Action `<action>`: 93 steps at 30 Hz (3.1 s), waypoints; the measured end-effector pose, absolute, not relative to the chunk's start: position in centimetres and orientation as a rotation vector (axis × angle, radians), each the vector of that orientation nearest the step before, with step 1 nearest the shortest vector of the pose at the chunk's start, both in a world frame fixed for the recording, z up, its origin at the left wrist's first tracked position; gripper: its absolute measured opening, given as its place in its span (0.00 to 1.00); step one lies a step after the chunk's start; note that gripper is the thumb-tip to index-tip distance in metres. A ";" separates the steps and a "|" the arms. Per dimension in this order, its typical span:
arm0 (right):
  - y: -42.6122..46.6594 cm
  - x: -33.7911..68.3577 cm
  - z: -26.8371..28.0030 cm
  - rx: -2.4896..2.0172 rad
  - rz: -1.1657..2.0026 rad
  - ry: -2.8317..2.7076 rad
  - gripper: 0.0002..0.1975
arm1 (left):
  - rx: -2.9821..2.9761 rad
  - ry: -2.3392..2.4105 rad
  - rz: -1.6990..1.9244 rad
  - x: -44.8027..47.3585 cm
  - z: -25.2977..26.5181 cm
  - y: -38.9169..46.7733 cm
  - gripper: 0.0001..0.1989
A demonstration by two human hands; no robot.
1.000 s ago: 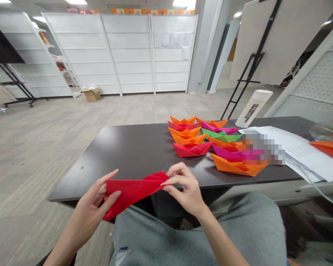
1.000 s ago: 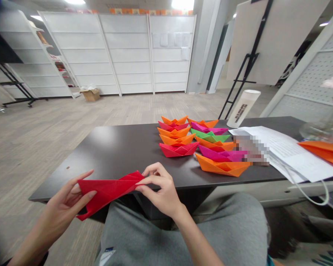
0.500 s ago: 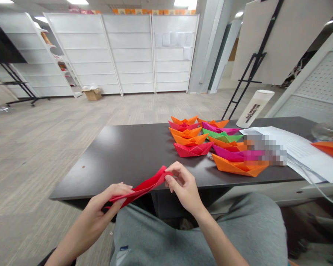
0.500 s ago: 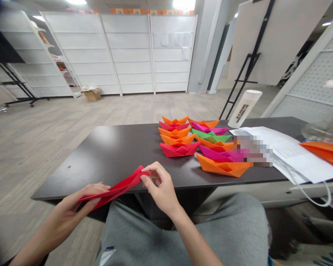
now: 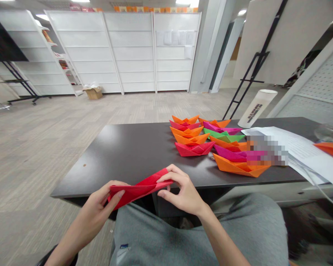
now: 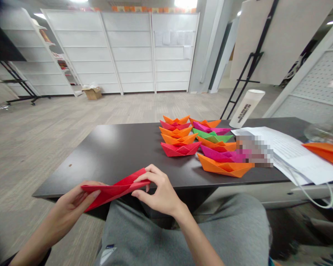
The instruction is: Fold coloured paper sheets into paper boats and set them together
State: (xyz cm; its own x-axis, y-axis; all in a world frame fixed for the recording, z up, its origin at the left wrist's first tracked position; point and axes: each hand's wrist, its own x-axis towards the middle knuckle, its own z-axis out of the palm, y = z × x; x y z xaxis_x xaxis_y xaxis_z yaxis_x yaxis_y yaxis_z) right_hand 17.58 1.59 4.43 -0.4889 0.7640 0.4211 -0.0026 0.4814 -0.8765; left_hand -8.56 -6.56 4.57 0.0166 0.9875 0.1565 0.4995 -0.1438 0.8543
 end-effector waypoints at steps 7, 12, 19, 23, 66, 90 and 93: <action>2.3 16.4 2.8 -0.817 1.352 -1.545 0.10 | 1.679 1.646 1.190 -8.4 4.2 -6.5 0.21; 3.1 16.2 1.8 -0.841 1.501 -1.477 0.18 | 1.771 1.950 1.170 -8.4 3.7 -5.8 0.30; 2.6 16.5 2.7 -0.943 1.104 -1.827 0.18 | 1.721 1.940 1.171 -8.7 2.2 -4.3 0.21; 2.1 16.3 2.6 -1.023 0.785 -2.009 0.14 | 1.811 2.038 1.180 -9.0 1.3 -3.8 0.21; 2.7 16.2 1.7 -1.061 0.639 -2.099 0.08 | 2.505 1.950 1.321 -8.2 2.4 -4.6 0.24; 2.3 16.0 2.0 -1.129 0.596 -2.075 0.04 | 2.155 1.880 1.120 -9.4 0.9 -3.6 0.21; 2.5 16.0 1.9 -1.126 0.644 -2.024 0.05 | 2.035 1.897 1.213 -9.1 1.4 -3.7 0.22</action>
